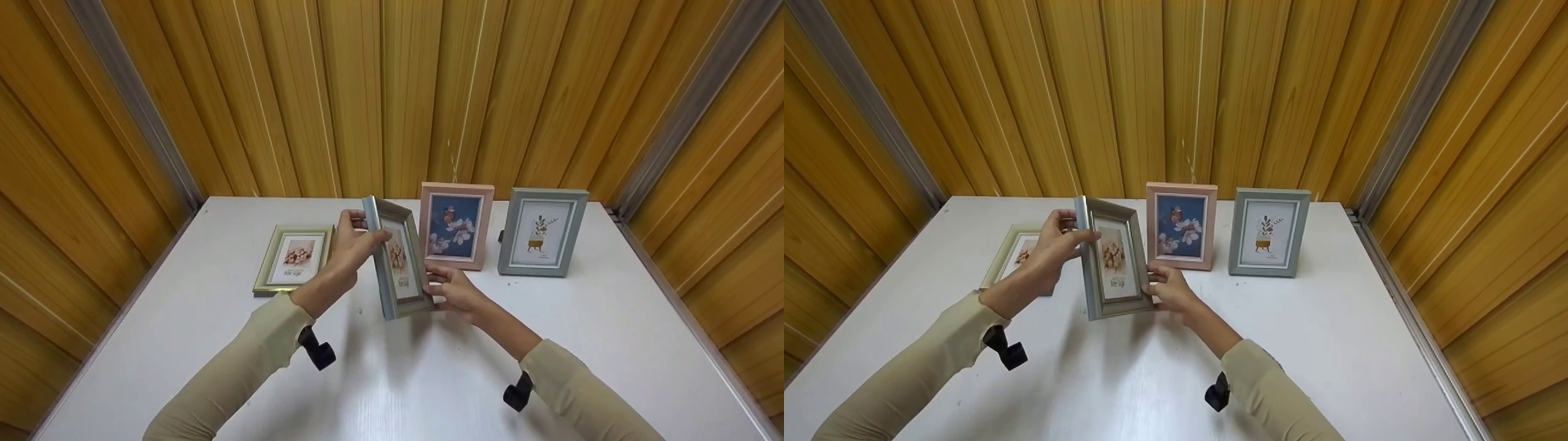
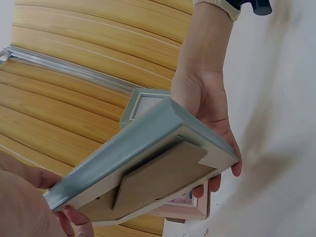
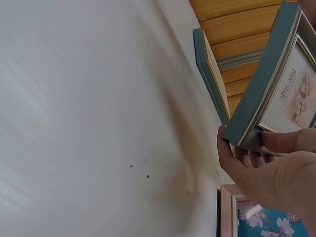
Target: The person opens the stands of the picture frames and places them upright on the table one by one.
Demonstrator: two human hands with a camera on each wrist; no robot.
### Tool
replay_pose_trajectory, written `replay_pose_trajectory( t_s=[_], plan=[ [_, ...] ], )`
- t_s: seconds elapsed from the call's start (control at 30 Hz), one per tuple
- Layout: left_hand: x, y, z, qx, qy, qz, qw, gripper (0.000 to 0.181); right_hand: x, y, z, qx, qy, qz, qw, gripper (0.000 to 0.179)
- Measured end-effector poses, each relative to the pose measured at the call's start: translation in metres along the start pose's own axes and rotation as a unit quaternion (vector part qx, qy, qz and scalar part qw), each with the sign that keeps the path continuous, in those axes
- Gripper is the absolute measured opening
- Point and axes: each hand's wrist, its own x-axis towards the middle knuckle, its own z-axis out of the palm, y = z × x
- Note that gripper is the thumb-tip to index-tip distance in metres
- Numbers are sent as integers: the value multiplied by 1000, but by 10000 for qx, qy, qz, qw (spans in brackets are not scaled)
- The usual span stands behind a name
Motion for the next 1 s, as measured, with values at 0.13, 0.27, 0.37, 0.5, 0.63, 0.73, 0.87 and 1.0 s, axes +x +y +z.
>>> replay_pose_trajectory(
  t_s=[0.13, 0.27, 0.37, 0.5, 0.63, 0.73, 0.87, 1.0],
  plan=[
    [0, 2, 8, 154, -11, 164, 9997, 53, 1, 1, -4, 7, 91, 21, 10000, 57],
    [-2, 4, 15, 224, -96, 353, 9991, 53, 2, 2, -5, 65, 138, 56, 9999, 55],
    [-4, 5, 19, 205, -192, 506, 9983, 52, 1, 2, -7, 169, 122, 77, 9998, 53],
    [-4, 5, 22, 40, -462, 721, 9963, 50, 1, 3, -8, 276, 14, 17, 9996, 51],
    [-3, 5, 22, -153, -896, 894, 9918, 51, 3, 3, -9, 414, -94, -62, 9991, 53],
    [-2, 4, 22, -203, -1231, 976, 9874, 55, 4, 3, -9, 585, -191, -89, 9981, 56],
    [-2, 2, 21, -189, -1638, 1112, 9800, 58, 6, 4, -8, 723, -336, -115, 9968, 57],
    [-2, -1, 21, -175, -1994, 1250, 9718, 58, 7, 4, -8, 746, -413, -207, 9961, 54]
  ],
)
